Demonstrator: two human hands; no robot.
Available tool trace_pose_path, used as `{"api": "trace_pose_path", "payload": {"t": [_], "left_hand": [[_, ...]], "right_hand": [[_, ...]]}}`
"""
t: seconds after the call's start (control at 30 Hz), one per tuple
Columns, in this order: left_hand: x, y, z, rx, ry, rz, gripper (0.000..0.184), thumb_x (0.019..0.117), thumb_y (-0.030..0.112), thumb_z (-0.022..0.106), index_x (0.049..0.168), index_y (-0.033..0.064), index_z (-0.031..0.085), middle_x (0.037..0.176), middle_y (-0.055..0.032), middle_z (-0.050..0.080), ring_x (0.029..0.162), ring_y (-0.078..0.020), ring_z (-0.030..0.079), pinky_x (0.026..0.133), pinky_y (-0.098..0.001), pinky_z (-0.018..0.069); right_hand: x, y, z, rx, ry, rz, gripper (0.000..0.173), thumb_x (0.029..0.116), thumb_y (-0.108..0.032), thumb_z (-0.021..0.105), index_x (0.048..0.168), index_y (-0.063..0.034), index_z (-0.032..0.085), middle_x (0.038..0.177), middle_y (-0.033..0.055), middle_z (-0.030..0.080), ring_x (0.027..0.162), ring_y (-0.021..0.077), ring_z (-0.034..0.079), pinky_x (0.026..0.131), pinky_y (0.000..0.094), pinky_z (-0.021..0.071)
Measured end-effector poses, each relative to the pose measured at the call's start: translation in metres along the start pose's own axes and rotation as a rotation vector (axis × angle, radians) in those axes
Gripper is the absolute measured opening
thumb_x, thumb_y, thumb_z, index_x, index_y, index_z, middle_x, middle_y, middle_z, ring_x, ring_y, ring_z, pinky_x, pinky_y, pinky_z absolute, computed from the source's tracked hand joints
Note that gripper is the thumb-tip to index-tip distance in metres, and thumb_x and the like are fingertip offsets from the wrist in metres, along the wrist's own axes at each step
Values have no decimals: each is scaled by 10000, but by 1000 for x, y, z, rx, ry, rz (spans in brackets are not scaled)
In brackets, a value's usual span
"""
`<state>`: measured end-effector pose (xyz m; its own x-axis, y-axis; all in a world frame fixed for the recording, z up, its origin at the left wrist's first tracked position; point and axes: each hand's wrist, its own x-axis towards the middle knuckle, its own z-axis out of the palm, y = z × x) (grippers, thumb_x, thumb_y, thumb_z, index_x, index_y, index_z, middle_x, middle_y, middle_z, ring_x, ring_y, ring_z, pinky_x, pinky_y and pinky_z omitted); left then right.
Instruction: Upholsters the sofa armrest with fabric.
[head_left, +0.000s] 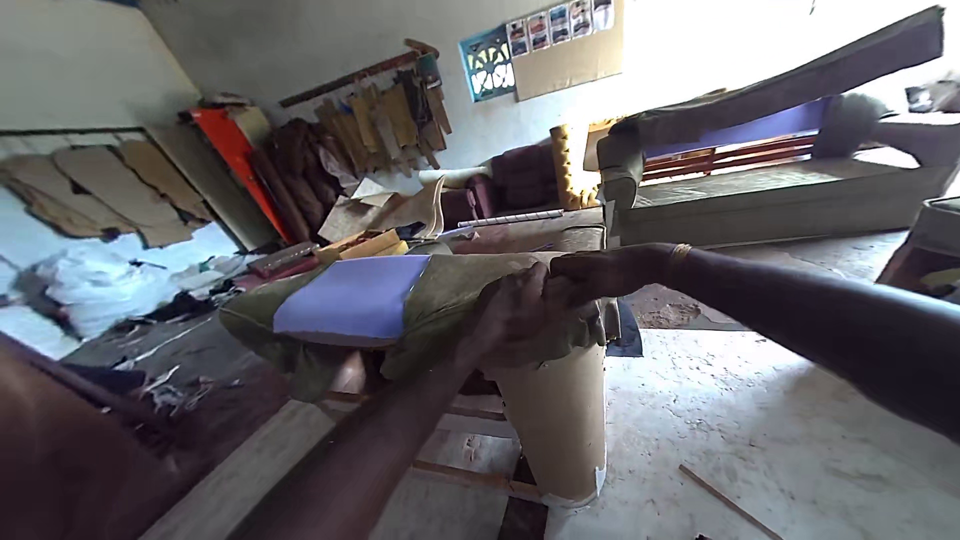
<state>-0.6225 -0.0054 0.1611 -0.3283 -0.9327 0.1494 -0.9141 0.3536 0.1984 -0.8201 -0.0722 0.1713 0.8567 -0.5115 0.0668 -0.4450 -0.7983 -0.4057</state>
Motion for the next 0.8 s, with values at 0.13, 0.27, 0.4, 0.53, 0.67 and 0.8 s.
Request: {"api": "trace_pose_path", "payload": {"t": [0.13,0.27,0.4,0.53,0.67,0.8], "left_hand": [[3,5,-6,138,-132,-3,802,841,550,786,1395,58,480,1227,-192,643,1127,-360,657,927,-602,538],[-2,19,3,204,-53,-86,610,887,448,768,1310,65,551,1204,-168,646,1142,-354,640,915,-564,536],[-23,31,21,280,51,-65,452,904,344,752,1213,62,583,1168,-173,648,1135,-364,625,919,-533,508],[-35,24,31,244,118,28,571,898,459,730,1265,55,561,1185,-179,617,1133,-379,595,910,-551,481],[-33,13,30,132,150,86,612,872,473,669,1359,125,540,1185,-152,623,1122,-356,600,909,-561,475],[-28,9,26,89,110,107,541,965,450,509,1479,282,532,1197,-162,612,1141,-362,573,943,-581,443]], "right_hand": [[8,-6,1,-331,-82,18,764,707,-388,932,1297,-73,561,1229,137,619,1141,314,609,966,532,498],[-2,2,22,-393,130,43,623,749,-445,882,1179,-92,603,1098,100,631,1074,308,612,927,549,480],[-19,3,46,-398,300,-22,482,792,-430,831,1081,-114,611,985,72,618,979,287,607,850,517,465],[-25,3,64,-406,402,-50,476,783,-412,828,1077,-117,598,995,88,606,977,315,591,815,529,448],[-31,5,76,-393,550,-101,499,758,-349,825,1096,-90,567,1043,130,588,1026,366,566,837,544,437],[-42,2,138,-294,1005,-46,522,876,-274,759,1317,-52,590,1326,201,589,1280,392,531,1060,554,456]]}}
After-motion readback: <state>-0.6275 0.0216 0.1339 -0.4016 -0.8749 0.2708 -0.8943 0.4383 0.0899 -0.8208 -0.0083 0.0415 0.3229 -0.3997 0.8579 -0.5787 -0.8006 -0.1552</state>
